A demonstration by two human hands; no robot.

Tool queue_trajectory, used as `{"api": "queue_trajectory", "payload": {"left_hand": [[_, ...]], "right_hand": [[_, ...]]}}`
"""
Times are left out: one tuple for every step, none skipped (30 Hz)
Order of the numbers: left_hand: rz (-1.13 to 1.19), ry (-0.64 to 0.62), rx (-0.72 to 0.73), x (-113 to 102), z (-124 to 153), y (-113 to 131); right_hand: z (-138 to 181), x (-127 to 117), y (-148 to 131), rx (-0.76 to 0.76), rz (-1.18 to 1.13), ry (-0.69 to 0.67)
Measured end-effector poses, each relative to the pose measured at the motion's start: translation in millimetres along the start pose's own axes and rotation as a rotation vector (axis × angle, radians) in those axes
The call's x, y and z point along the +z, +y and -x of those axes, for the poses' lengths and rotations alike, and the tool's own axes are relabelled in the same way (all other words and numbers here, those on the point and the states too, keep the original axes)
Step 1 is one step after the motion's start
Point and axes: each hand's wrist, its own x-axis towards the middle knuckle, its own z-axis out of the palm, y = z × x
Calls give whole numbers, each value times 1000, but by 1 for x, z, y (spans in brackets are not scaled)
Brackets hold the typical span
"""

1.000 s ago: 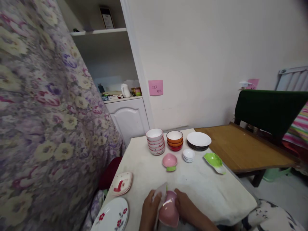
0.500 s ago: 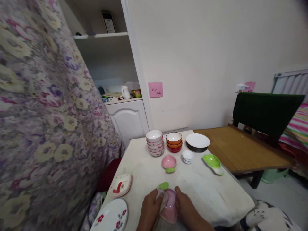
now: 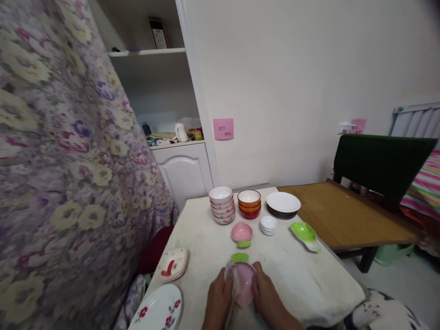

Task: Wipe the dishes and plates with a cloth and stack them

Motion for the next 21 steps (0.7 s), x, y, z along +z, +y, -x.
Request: {"api": "queue_trajectory", "payload": {"left_hand": [[-45,-12,42,-7,-3,3],[-72,-17,64,-12,-5,4],[-83,-19,71,-13,-6,5],[-77,-10,63,-12,-5,5],[-55,17,38,-6,-4,4],[-13,60,-6,1,-2,2],[43,105,-65,10,1,-1],[102,141,-128,19,4,-4],[154,162,-182,27,6,-8],[181,160,-210,32,7,-10],[183,142,-215,34,7,-12],[171,122,-207,32,6,-13],[152,106,-182,27,5,-14],[126,91,-146,19,2,-13],[89,68,-101,9,0,-10],[35,34,-55,-1,-2,-7],[-39,-8,-8,-10,-4,-3],[-129,-55,38,-18,-5,2],[-218,-99,75,-24,-6,7],[-288,-134,99,-27,-6,13],[-335,-161,119,-29,-5,18]], "right_hand": [[-1,-4,0,-35,6,-17],[-3,-7,-1,-61,9,-29],[-4,-8,-2,-74,8,-33],[-4,-8,-4,-74,1,-28],[-5,-6,-6,-65,-11,-11],[-4,-3,-8,-47,-26,15],[-4,1,-9,-22,-42,46],[-3,6,-11,7,-61,81],[-2,10,-12,37,-84,113],[-1,14,-12,61,-113,130],[0,15,-12,79,-146,126],[0,13,-11,89,-182,94],[-1,9,-10,91,-218,43],[-3,2,-9,85,-249,-15],[-6,-7,-8,76,-271,-59],[-9,-17,-8,68,-289,-80],[-12,-28,-9,58,-302,-73],[-16,-38,-12,52,-311,-53],[-19,-47,-15,39,-310,-55],[-22,-55,-20,6,-273,-99],[-24,-59,-25,-38,-226,-152]]}}
